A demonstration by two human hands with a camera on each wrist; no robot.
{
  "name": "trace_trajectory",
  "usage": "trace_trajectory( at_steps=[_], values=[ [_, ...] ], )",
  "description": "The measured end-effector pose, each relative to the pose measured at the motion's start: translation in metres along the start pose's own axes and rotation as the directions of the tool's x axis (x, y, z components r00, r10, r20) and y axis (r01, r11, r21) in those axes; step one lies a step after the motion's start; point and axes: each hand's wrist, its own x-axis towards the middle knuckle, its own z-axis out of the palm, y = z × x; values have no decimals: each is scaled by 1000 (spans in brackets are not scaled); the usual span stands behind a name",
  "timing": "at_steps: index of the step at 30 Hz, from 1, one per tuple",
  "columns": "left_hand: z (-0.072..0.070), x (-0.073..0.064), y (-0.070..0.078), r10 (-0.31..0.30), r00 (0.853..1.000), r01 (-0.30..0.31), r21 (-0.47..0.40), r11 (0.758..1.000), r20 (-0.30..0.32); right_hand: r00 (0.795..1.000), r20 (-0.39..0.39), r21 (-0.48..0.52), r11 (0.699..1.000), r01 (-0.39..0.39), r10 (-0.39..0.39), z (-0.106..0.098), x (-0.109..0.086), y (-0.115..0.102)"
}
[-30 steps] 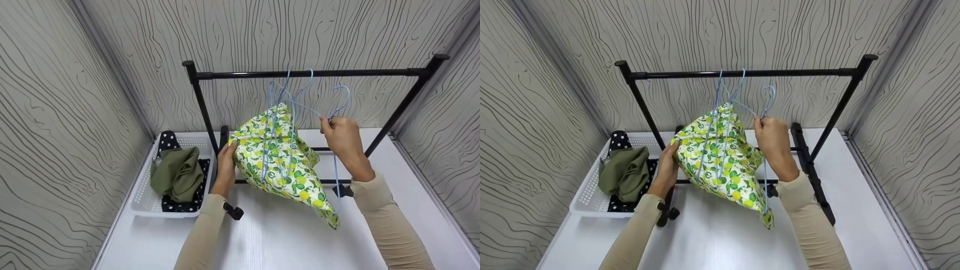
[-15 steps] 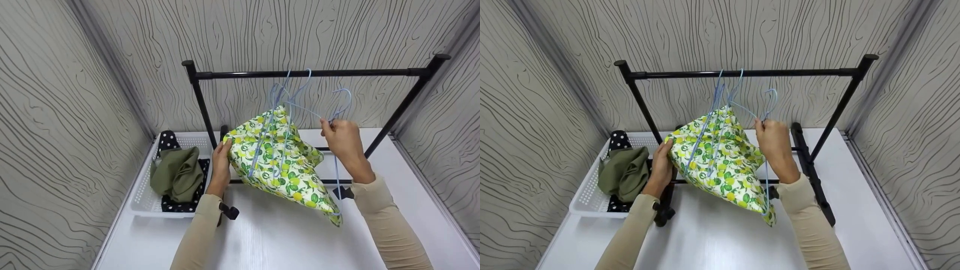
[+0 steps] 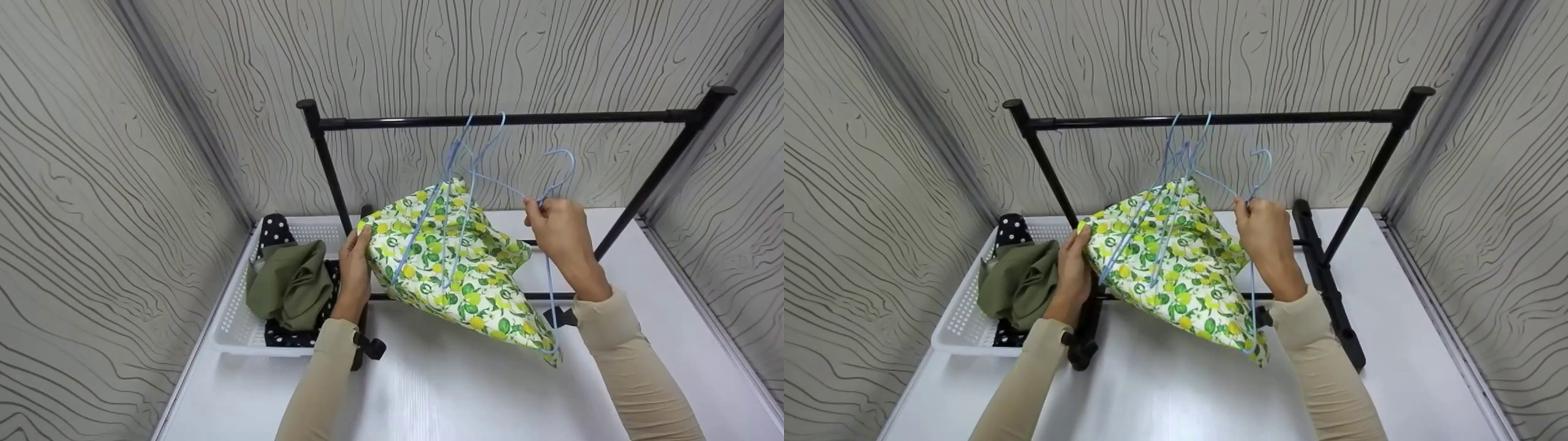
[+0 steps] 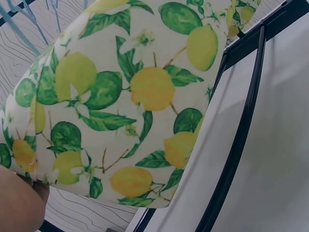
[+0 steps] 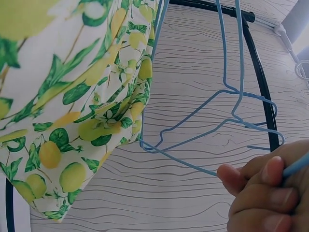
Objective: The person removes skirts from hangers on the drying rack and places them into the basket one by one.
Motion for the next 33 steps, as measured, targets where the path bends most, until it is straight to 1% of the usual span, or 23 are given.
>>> trace_trajectory(
  at_steps=[3, 5, 8, 10, 12, 14, 15, 17, 19, 21, 22, 24, 25, 26, 31, 33],
  values=[
    [-2, 0, 1, 32, 999, -32, -7, 999, -8, 1000, -1, 4, 1000, 0, 0, 0, 0, 2],
    [-4, 1, 2, 55, 998, -55, 10, 998, -24, 1000, 1, 9, 1000, -7, 7, 0, -1, 3],
    [-8, 2, 4, 82, 996, -82, 21, 996, -24, 1000, 10, 8, 1000, -20, 20, -1, -1, 4],
    [-10, 3, 7, 82, 997, -82, 7, 997, -10, 999, 18, 6, 1000, -29, 28, -2, -2, 5],
    [-12, 3, 11, 51, 999, -51, -2, 999, -15, 999, 28, 5, 999, -35, 35, -2, -2, 6],
    [-14, 3, 15, 17, 999, -16, 1, 1000, -33, 999, 36, 12, 999, -33, 33, -2, -3, 7],
    [-14, 4, 17, 23, 999, -22, 6, 1000, -36, 999, 37, 10, 999, -32, 31, -2, -2, 7],
    [-14, 5, 21, 30, 999, -28, 46, 999, -43, 999, 34, 6, 1000, -25, 25, -2, -2, 8],
    [-13, 5, 23, 72, 997, -70, 72, 995, -16, 999, 28, -1, 1000, -18, 18, -1, -2, 8],
    [-12, 4, 25, 125, 992, -127, 105, 986, 23, 1000, 22, -13, 1000, -16, 16, -1, -2, 8],
    [-12, 2, 26, 130, 991, -133, 123, 983, 34, 1000, 20, -17, 1000, -16, 16, -1, -2, 8],
    [-12, 2, 28, 157, 986, -162, 124, 979, 52, 999, 21, -21, 999, -24, 25, -2, -3, 8],
    [-12, 2, 30, 168, 984, -173, 123, 977, 51, 999, 21, -24, 999, -28, 28, -3, -3, 9],
    [-12, 2, 31, 176, 983, -181, 113, 977, 50, 999, 21, -27, 999, -31, 32, -4, -3, 9],
    [-15, 7, 43, 229, 972, -230, 9, 973, 46, 998, 14, -48, 997, -55, 55, -9, -2, 10],
    [-17, 9, 48, 248, 968, -248, -9, 969, 46, 998, 8, -58, 996, -68, 69, -11, -1, 11]
  ],
)
